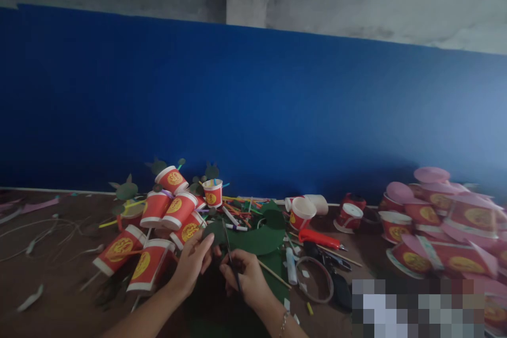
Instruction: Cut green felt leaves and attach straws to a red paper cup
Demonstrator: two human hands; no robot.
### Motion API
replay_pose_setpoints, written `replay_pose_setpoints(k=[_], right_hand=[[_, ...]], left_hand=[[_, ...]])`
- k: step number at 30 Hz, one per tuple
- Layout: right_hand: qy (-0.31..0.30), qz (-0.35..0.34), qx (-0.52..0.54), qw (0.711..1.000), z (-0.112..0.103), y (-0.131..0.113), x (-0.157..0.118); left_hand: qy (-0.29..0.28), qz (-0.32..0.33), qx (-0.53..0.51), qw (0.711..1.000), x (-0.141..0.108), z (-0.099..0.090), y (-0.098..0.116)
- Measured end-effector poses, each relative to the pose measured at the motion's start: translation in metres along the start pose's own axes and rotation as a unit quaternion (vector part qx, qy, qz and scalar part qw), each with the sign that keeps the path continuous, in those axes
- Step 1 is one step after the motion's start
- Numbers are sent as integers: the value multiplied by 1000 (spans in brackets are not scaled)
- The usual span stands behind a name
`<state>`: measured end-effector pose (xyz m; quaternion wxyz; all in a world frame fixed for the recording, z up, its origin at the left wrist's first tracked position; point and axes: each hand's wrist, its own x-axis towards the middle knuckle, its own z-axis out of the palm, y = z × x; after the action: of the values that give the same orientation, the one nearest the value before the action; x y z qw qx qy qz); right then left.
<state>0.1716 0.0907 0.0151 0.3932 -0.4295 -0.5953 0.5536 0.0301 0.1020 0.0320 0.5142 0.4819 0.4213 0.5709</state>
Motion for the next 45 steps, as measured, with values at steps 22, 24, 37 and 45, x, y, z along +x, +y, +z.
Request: replay_pose_setpoints(k=[22,24,37,45], right_hand=[[10,6,-3,1000,1,1,0],[13,7,-5,1000,1,0,0],[35,11,-8,999,1,1,2],[48,8,4,999,0,-5,1]], left_hand=[[9,-13,-1,1000,0,1,-1],[8,-11,2,1000,0,1,-1],[9,-18,-1,1000,0,1,-2],[7,-11,5,1000,1,0,0]])
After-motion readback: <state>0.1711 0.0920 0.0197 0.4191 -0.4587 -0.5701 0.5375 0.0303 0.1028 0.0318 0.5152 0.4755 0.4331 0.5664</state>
